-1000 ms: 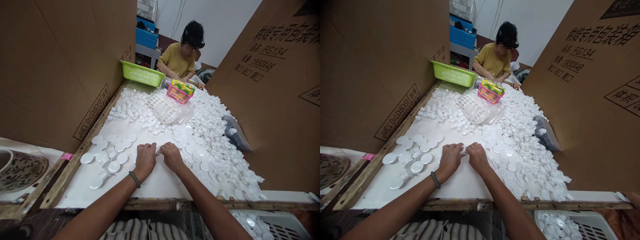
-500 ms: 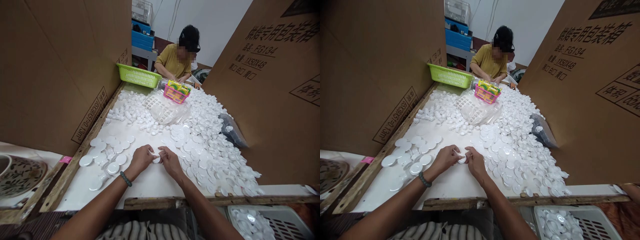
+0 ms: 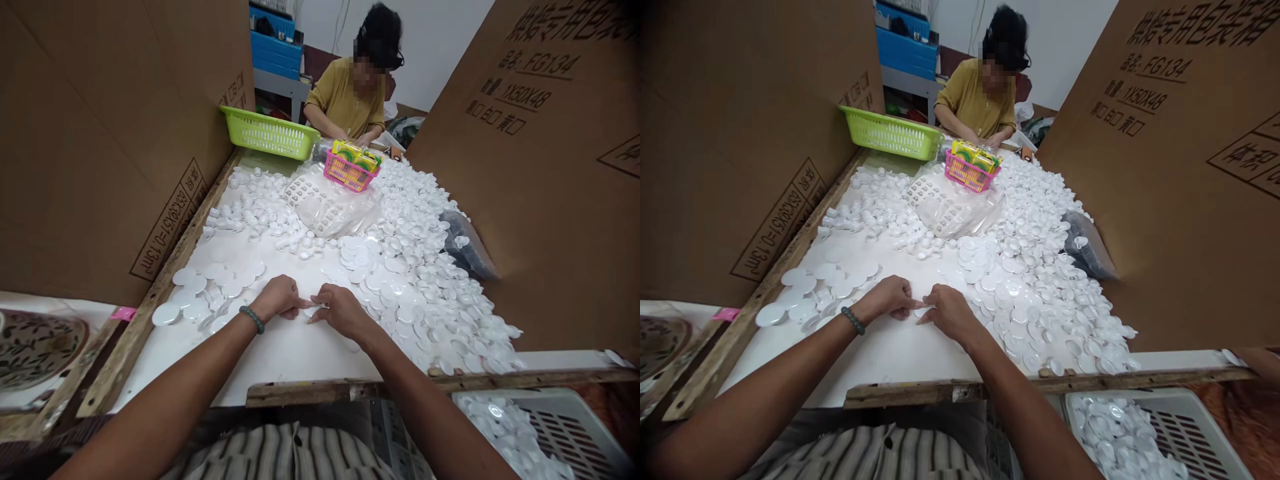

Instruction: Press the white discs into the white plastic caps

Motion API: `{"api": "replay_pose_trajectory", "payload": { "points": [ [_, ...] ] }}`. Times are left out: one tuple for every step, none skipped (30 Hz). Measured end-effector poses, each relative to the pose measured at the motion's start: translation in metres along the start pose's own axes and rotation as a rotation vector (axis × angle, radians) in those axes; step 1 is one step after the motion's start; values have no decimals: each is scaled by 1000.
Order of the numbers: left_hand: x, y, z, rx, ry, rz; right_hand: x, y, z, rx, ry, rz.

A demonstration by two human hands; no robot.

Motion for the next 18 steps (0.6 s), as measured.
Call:
{"api": "replay_pose_trajectory", "payload": {
  "points": [
    [-1,1,-1,0,10,-24,0,0,1,-12,4,-16],
    [-2,2,-1,8,26,-47,0,0,2,-17,3,-25],
    [-4,3,-2,17,47,-72,-1,0,1,-13,-1,-27],
    [-5,4,-3,30,71,-99,-2,0,0,-1,-5,-26],
    [-6,5,-3,48,96,-133,-3,0,-3,19,-3,-27],
    [-8,6,-3,71,118,-170,-4,0,-6,48,8,-36],
    [-10,7,-4,98,139,-210,-4,0,-9,81,31,-54],
    [-11,6,-4,126,155,-249,-3,0,-13,117,65,-77],
    [-13,6,-5,151,166,-285,-3,1,-17,149,106,-100],
    [-15,5,-6,165,173,-317,-2,1,-20,174,140,-113],
    [-16,6,-7,165,177,-344,-3,0,-22,191,153,-111],
    [-17,6,-8,157,179,-364,-6,0,-23,195,141,-93],
    [-17,7,-10,145,182,-379,-9,1,-23,185,104,-63],
    [-16,7,-11,131,187,-391,-13,1,-22,164,53,-29],
    [-15,7,-13,118,192,-404,-17,2,-20,135,-2,1],
    [-14,8,-14,105,193,-420,-20,2,-17,105,-44,19],
    [-13,8,-16,95,190,-439,-20,2,-15,80,-64,23],
    [-12,8,-17,90,181,-459,-19,2,-12,64,-62,16]
  ]
}}
Point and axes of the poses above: each hand's wrist, its own z-axis towards the middle knuckle, its own y-axis out of the palm, x = y × z, the point moved 8 cm from there along z, towards the middle knuckle, and after that the axes turned 2 degrees about x, right-handed, at the moved point
